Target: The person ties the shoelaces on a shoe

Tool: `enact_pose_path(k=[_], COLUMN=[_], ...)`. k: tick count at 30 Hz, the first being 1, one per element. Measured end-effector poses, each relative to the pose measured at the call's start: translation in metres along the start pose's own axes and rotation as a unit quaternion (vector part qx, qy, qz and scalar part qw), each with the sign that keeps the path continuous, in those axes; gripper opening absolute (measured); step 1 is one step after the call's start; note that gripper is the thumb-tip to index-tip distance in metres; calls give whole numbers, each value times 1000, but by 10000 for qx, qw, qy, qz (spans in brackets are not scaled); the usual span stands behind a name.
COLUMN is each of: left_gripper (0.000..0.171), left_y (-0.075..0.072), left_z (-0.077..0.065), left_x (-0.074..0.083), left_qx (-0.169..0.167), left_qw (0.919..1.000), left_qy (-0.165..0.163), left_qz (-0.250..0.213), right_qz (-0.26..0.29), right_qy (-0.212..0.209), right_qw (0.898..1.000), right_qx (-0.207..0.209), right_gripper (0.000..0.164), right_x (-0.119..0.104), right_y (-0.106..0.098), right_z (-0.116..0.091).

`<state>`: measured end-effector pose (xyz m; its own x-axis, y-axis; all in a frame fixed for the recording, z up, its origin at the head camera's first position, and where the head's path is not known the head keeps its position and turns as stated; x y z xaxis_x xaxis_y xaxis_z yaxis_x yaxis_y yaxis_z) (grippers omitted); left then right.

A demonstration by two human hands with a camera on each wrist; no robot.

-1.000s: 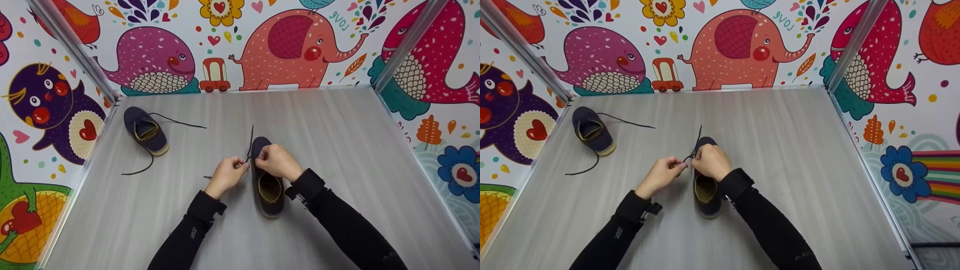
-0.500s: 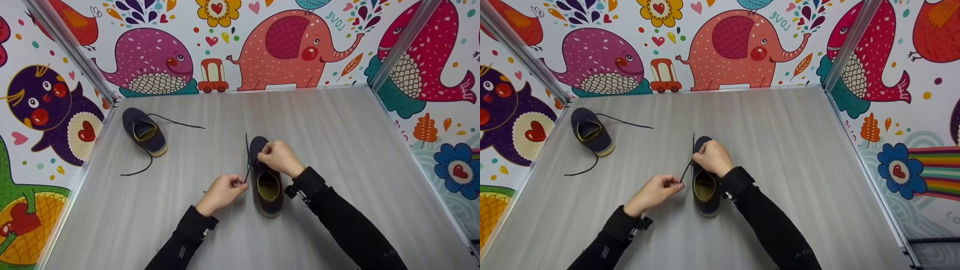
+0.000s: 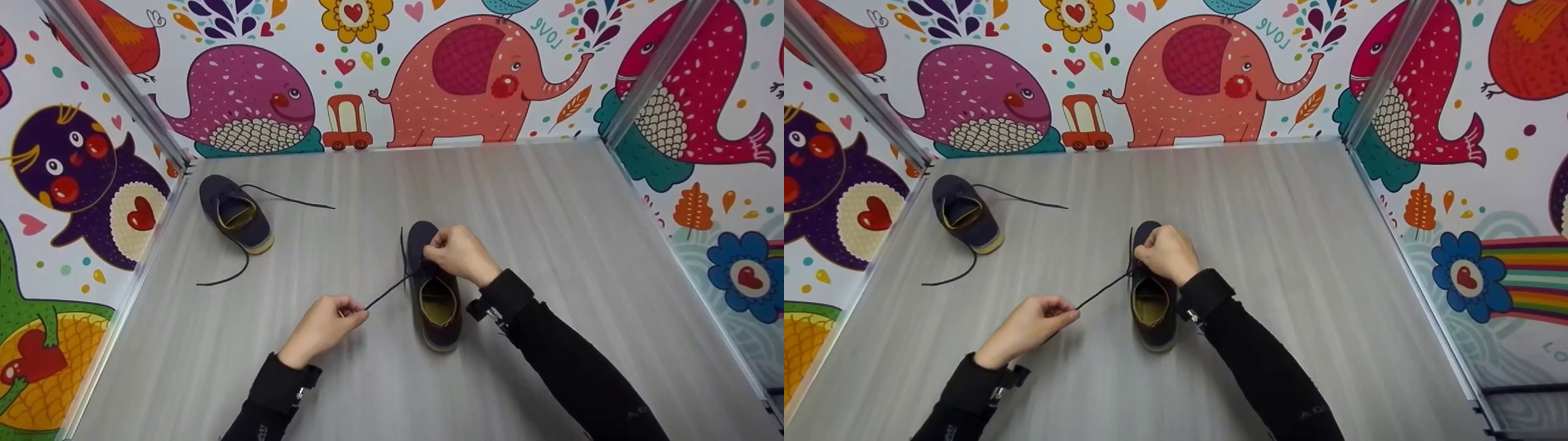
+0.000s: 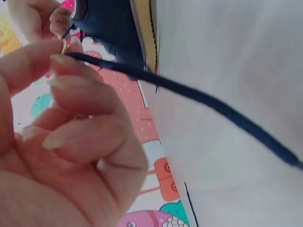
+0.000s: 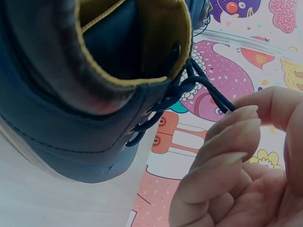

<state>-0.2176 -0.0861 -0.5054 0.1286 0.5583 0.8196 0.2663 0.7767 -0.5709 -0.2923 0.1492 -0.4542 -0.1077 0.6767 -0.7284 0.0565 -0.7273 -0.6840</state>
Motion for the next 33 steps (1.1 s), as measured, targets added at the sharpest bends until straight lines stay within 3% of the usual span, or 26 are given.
enact_pose_path(k=[8,14,20,24,27,30,33], left_gripper=[5,8,12,18,21,22,20], left_y=[-14,-27,-42,-47,-47,-46,-43], left_z=[-5,-12,-14,-14,-11,-6,-1], left_x=[-5,-13,-17,-16,-13,-8,-1], left_qx=[-242,-486,-468,-388,-268,-93,85], left_qw=[9996,9982,9983,9976,9930,9818,9652], left_qy=[-46,-178,-301,-431,-537,-603,-610], left_qz=[120,297,146,-378,-1020,-1800,-2542], right_qz=[-63,-35,-55,-83,-101,-61,21], right_qy=[-41,-60,-131,-121,-111,-139,-168], right_qw=[10000,10000,9999,9999,9999,9999,9998], right_qx=[-10,11,32,27,17,-13,-51], right_gripper=[19,19,19,19,19,19,19], right_x=[0,-1,-2,-3,-3,-5,-6], right_y=[-2,-3,-4,-4,-4,-4,-3], right_z=[1,1,0,0,-1,-2,-3])
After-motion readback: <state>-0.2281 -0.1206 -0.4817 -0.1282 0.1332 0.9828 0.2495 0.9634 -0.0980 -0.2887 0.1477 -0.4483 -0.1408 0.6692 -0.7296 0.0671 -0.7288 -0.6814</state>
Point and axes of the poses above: each hand's wrist, its own z-axis towards the middle knuckle, its own y-axis out of the palm, x = y × z, the point moved 9 cm from there along z, towards the middle knuckle, and after that the axes turned 4 degrees about x, right-handed, at the moved point
